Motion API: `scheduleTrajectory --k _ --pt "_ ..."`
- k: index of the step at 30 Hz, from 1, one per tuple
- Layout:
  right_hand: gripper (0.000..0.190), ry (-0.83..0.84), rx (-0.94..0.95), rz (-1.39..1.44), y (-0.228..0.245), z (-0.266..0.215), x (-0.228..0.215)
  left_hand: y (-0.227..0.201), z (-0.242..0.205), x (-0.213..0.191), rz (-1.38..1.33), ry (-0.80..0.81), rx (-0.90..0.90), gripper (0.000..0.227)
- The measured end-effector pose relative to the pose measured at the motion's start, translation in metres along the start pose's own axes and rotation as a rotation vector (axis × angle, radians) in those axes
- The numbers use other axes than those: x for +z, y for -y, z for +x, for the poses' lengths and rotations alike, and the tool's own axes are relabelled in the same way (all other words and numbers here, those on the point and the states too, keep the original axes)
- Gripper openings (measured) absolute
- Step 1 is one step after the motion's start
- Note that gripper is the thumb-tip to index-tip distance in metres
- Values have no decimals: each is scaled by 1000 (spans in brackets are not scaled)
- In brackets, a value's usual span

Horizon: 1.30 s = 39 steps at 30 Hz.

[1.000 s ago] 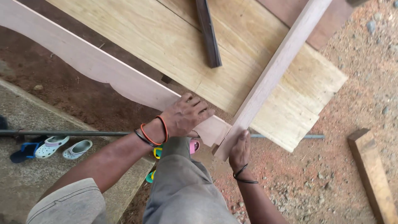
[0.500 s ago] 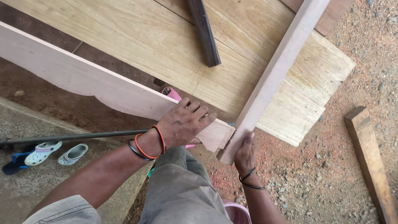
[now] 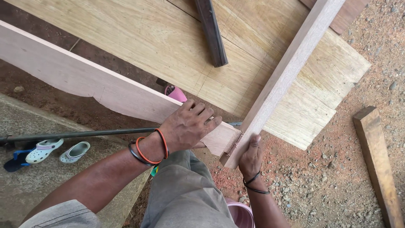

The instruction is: The person applies glue into mortise holes on a wooden rail using a small stick, then fits the rail into a wooden furniture frame and hammers the joints to seat the pieces together. They reposition the frame parts and press the joints by hand while assembling.

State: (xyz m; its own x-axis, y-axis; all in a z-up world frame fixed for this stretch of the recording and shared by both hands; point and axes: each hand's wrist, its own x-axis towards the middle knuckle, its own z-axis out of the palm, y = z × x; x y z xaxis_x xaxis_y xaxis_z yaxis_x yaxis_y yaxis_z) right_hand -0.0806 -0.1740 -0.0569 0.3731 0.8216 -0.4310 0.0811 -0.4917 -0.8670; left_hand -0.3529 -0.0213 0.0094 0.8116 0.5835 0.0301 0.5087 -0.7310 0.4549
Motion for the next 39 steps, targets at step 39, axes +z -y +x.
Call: scheduleTrajectory --k 39 --pt "56 -10 -38 -179 25 -2 18 8 13 4 -37 138 24 72"
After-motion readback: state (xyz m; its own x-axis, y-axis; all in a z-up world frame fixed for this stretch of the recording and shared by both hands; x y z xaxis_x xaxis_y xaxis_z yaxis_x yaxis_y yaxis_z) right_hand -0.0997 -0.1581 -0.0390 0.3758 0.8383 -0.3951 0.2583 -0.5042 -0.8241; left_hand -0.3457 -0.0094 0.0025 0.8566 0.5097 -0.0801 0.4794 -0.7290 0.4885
